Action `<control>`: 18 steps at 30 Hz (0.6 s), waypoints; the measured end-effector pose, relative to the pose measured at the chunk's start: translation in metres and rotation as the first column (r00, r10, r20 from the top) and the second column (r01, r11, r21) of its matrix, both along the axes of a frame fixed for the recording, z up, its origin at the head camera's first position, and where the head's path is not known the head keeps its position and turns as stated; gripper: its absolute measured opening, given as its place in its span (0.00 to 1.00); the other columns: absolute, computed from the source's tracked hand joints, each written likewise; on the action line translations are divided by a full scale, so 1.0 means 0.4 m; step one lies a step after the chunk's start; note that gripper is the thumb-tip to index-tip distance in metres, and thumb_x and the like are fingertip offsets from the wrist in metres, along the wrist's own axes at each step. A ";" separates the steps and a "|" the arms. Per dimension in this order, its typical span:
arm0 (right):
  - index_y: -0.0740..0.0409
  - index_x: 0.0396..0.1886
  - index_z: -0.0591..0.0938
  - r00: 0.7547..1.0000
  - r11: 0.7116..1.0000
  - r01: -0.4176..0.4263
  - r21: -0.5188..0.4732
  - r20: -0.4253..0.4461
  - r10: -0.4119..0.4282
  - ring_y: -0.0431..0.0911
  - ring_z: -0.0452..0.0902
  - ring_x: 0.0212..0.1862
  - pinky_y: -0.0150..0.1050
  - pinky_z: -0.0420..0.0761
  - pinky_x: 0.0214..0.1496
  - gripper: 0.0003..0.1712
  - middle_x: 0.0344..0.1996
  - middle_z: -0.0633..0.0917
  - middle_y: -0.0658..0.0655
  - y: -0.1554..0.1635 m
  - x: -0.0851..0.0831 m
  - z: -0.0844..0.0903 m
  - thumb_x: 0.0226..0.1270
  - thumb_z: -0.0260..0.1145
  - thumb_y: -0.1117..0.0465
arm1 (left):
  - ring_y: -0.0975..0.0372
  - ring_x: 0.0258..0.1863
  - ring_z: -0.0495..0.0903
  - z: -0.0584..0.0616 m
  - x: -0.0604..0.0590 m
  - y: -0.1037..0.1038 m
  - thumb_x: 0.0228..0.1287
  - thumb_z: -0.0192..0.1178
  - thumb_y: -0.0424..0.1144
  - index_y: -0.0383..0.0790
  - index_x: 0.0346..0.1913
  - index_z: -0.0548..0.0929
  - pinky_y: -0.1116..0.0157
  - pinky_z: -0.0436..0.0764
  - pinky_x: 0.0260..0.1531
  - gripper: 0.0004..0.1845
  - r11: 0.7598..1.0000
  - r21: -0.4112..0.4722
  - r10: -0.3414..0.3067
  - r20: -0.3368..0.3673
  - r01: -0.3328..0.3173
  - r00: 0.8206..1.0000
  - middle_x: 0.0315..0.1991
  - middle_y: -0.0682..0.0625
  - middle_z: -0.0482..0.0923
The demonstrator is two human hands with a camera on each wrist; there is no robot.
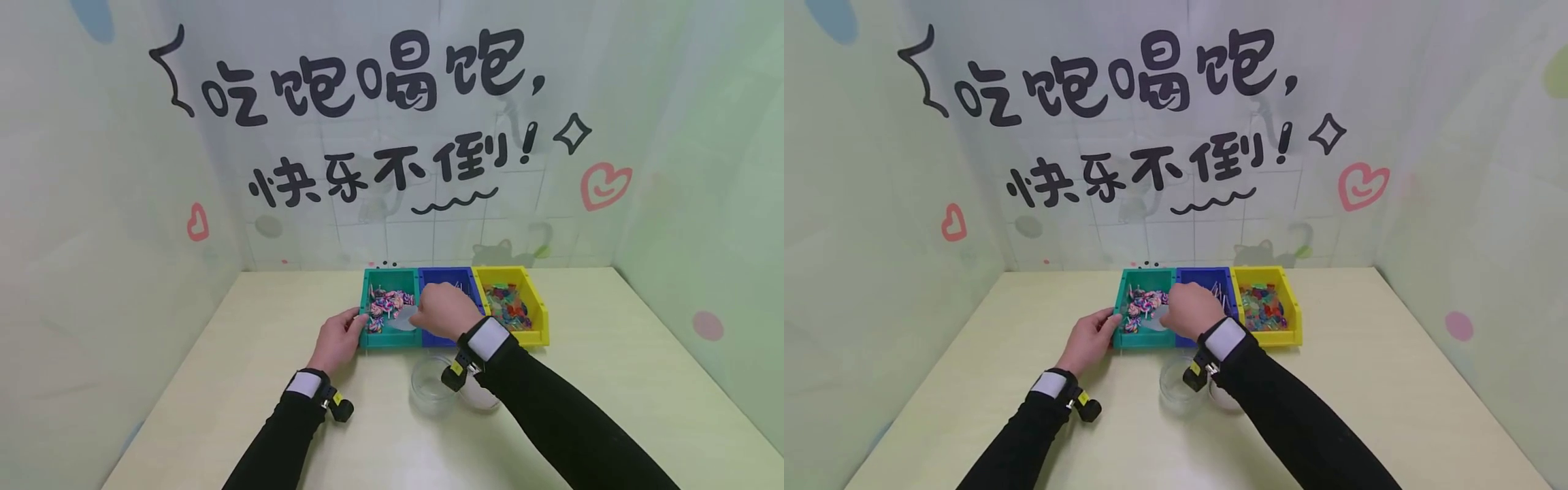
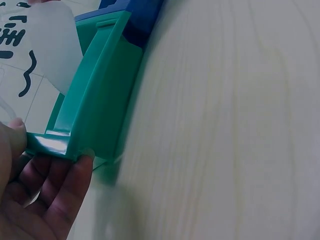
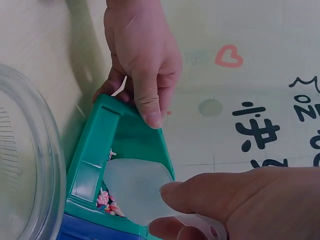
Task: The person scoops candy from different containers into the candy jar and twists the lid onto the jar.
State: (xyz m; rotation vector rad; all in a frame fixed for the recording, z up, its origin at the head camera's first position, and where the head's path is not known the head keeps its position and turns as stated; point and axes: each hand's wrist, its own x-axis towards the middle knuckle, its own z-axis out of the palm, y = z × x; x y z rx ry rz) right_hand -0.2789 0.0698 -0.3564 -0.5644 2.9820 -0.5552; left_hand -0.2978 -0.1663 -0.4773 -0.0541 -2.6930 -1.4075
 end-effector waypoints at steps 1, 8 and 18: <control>0.49 0.10 0.64 1.000 1.000 -0.003 0.008 0.003 0.003 0.40 0.52 0.16 0.33 0.51 0.23 0.35 0.12 0.57 0.44 -0.007 -0.005 -0.002 0.74 0.73 0.59 | 0.52 0.48 0.80 -0.001 0.000 0.000 0.88 0.56 0.46 0.33 0.76 0.79 0.53 0.82 0.56 0.26 1.000 0.002 0.002 0.001 -0.002 1.000 0.50 0.41 0.88; 0.52 0.16 0.71 0.999 0.999 0.028 0.038 0.027 -0.029 0.41 0.60 0.19 0.33 0.61 0.23 0.28 0.15 0.63 0.46 -0.052 -0.021 -0.029 0.72 0.77 0.60 | 0.51 0.53 0.81 -0.004 0.005 0.000 0.88 0.55 0.46 0.33 0.76 0.79 0.45 0.82 0.68 0.26 1.000 0.003 -0.004 -0.006 0.004 1.000 0.57 0.39 0.89; 0.62 0.32 0.87 0.998 0.997 0.058 0.051 -0.031 -0.057 0.45 0.75 0.25 0.38 0.76 0.29 0.14 0.25 0.85 0.53 -0.078 -0.047 -0.080 0.73 0.77 0.56 | 0.51 0.53 0.81 -0.004 0.001 0.001 0.88 0.56 0.47 0.34 0.76 0.78 0.44 0.81 0.71 0.26 1.000 0.017 0.001 0.011 -0.002 1.000 0.58 0.40 0.89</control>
